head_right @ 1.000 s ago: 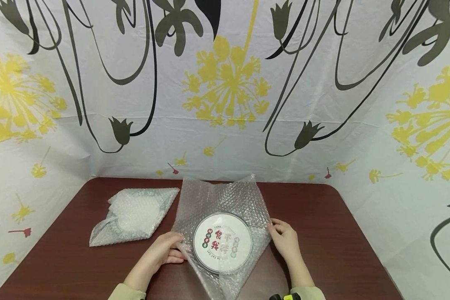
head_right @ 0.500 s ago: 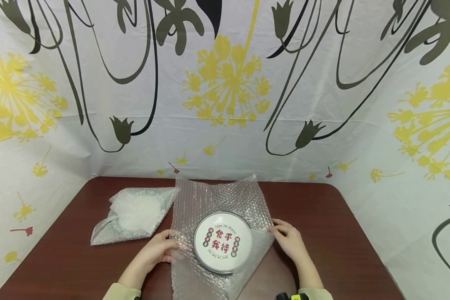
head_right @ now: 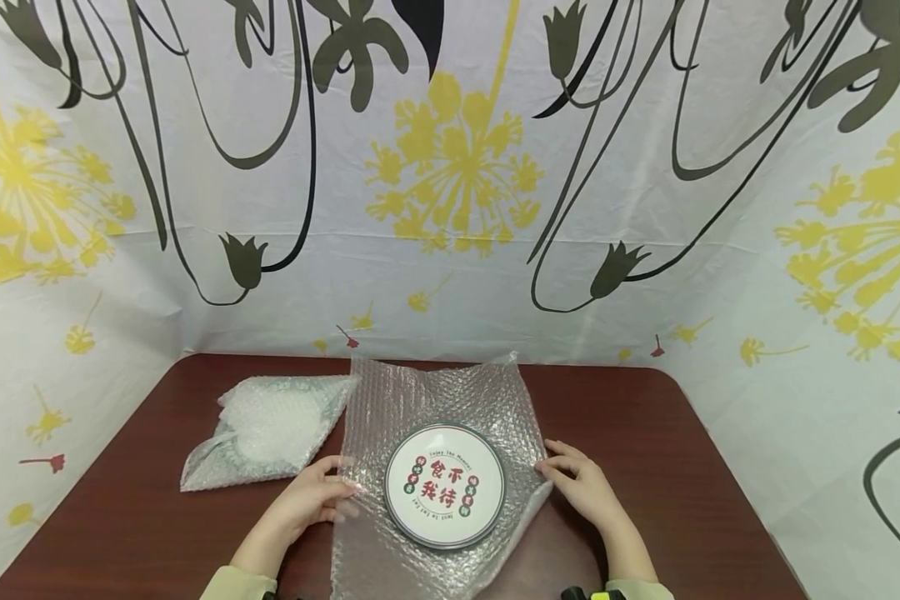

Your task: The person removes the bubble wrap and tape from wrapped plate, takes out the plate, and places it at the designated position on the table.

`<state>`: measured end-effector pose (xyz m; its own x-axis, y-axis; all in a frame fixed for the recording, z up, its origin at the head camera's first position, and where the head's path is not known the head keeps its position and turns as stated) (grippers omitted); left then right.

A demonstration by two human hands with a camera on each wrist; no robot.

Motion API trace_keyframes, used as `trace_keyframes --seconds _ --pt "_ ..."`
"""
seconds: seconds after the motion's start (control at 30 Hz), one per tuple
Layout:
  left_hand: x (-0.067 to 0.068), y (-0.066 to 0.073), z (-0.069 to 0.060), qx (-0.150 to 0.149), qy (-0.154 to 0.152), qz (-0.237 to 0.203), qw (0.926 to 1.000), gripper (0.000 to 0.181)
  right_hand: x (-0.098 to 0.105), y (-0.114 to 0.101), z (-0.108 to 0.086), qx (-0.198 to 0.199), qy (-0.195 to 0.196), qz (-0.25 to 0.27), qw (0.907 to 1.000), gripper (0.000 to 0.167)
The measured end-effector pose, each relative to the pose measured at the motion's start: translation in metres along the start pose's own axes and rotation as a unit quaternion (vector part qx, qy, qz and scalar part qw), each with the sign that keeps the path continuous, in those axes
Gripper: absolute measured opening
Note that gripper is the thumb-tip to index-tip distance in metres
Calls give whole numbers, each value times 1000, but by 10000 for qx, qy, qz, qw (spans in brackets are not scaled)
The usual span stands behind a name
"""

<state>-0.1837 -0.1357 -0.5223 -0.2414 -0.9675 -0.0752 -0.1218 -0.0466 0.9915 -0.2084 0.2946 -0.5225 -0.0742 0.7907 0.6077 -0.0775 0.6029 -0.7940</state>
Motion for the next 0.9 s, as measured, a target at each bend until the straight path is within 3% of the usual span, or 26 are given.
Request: trace_keyframes --seconds 0.4,0.6,0.77,0.9 --pt "5 1 2 -179 343 49 9992 66 4 3 -9 307 -569 -22 9979 18" --pt "8 1 3 -384 576 327 9971 63 5 3 -11 313 -628 46 9975 20" --pt "8 2 2 -533 617 524 9953 69 4 2 -12 282 -618 1 9977 27" --pt "7 5 0 -822 588 937 9905 72 4 4 -13 328 -586 -117 9977 31"
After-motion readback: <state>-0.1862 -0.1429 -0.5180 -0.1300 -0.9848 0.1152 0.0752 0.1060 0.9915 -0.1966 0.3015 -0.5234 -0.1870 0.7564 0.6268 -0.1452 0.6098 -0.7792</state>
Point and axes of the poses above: each hand's wrist, its own z-axis towards the middle knuckle, its own x-axis out of the back of the hand, y = z × x, the point moved 1 cm from there along z, towards the middle knuckle, and after that the axes turned 8 degrees about -x, right-handed, at the moved point
